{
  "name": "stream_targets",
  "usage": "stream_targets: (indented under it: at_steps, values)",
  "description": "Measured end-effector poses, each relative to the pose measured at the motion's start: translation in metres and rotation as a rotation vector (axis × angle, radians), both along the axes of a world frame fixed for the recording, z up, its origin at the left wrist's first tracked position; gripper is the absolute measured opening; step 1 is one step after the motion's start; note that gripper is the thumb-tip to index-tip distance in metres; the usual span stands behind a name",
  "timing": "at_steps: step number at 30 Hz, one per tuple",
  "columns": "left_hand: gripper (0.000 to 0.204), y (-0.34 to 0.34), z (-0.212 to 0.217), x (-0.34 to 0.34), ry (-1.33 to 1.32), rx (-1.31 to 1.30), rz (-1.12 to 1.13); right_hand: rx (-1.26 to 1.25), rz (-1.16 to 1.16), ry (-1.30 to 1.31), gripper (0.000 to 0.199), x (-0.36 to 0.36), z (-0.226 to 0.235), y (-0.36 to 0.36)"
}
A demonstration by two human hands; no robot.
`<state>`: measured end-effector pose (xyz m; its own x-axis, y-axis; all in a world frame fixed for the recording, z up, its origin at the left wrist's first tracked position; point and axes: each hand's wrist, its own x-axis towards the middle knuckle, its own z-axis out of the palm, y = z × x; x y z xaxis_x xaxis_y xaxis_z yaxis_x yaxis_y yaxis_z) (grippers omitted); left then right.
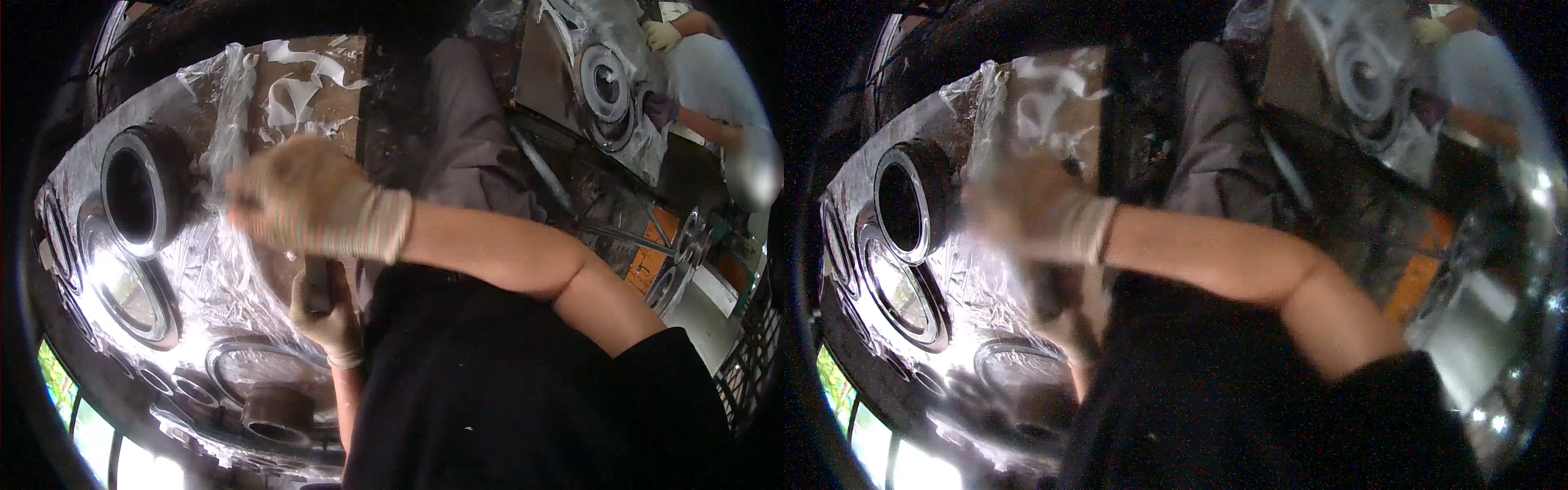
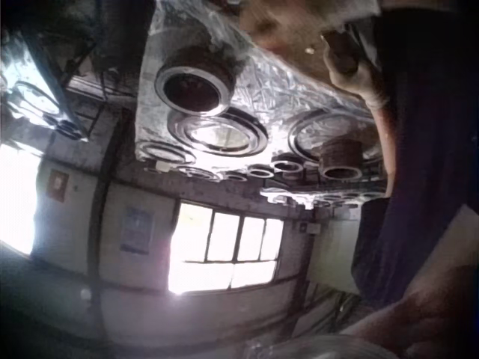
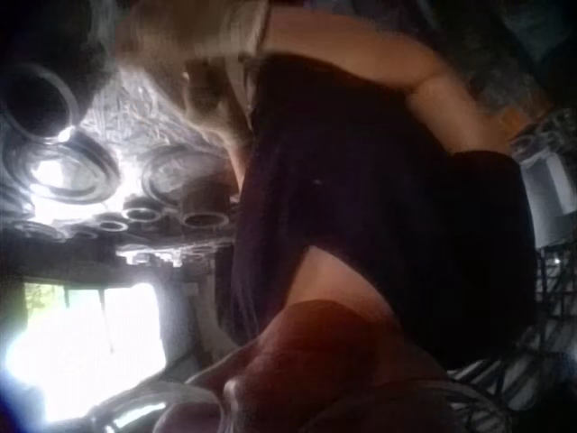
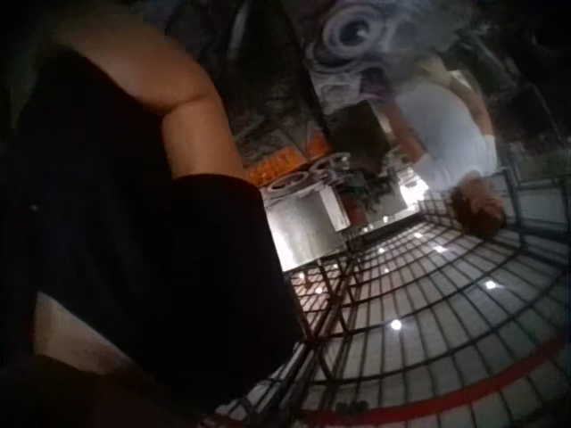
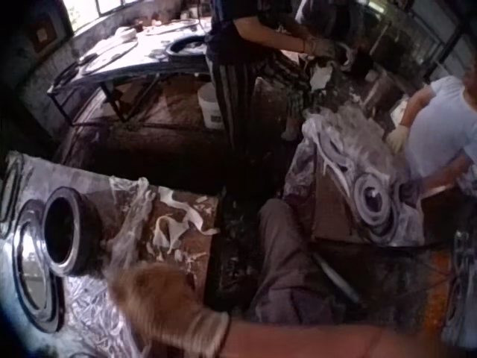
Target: Cleaning and inspecting circular metal rings in a fabrication facility.
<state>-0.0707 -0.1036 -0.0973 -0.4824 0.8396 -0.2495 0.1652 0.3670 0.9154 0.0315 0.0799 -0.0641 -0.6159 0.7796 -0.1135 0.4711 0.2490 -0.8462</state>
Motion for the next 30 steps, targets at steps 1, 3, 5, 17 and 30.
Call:
stream_targets:
  at_steps: [1, 3, 5, 17, 30]
  values:
    - [0.019, 0.009, 0.005, 0.007, 0.085, 0.05, -0.013, -0.381, -0.21, 0.184, 0.034, 0.009, -0.021, 0.022]
    - [0.012, 0.019, 0.011, 0.006, 0.172, 0.089, -0.088, -0.619, -0.25, 0.19, 0.029, 0.018, -0.07, 0.054]
    - [0.014, 0.01, 0.002, -0.006, 0.19, 0.059, -0.097, -0.599, -0.24, 0.13, 0.03, 0.009, -0.088, 0.05]
    - [0.015, 0.005, 0.006, -0.001, 0.097, 0.0, -0.013, -0.284, -0.241, 0.148, 0.032, 0.005, -0.044, 0.039]
    - [0.012, 0.024, 0.015, 0.015, -0.149, 0.02, 0.113, 0.39, -0.353, 0.404, 0.01, -0.02, -0.013, -0.001]
